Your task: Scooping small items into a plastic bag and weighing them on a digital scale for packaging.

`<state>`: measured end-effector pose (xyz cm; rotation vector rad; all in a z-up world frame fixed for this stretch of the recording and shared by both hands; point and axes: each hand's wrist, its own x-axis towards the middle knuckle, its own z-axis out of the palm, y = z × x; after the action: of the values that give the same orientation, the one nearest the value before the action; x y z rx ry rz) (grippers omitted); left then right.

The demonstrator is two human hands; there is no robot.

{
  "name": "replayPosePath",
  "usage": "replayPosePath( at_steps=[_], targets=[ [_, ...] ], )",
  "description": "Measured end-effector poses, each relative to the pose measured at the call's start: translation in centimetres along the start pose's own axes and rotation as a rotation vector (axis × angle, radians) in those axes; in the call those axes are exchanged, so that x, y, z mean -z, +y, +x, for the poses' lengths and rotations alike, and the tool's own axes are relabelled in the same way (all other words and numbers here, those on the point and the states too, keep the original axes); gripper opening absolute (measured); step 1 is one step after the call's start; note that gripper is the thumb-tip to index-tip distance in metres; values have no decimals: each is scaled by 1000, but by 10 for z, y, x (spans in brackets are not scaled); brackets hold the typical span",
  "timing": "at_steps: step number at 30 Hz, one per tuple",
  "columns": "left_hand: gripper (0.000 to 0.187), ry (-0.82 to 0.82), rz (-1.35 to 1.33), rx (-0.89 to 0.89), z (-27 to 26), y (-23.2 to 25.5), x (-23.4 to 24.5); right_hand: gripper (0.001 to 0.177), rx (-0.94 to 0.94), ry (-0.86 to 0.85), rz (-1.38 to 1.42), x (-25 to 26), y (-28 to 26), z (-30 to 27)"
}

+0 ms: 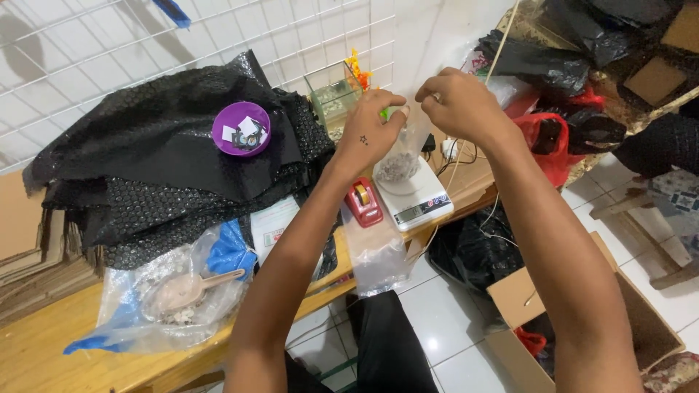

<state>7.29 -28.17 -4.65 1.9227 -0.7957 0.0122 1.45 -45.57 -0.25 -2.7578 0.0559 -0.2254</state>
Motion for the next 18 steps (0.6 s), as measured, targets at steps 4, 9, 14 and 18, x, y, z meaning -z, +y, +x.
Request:
replayPosePath(
  at_steps=[4,9,14,18],
  targets=[
    [30,8,14,-25,1,-2,-3,36,-9,10,44,2,-1,-1],
    [32,14,30,-32,-1,0,-3,36,33,25,47,2,-1,-3],
    [34,15,31,-3,-1,2,-2,35,79,58,52,-1,4,-2],
    [32,13,42,-20,-1,1,-2,35,72,51,61,1,1,-2]
  ],
)
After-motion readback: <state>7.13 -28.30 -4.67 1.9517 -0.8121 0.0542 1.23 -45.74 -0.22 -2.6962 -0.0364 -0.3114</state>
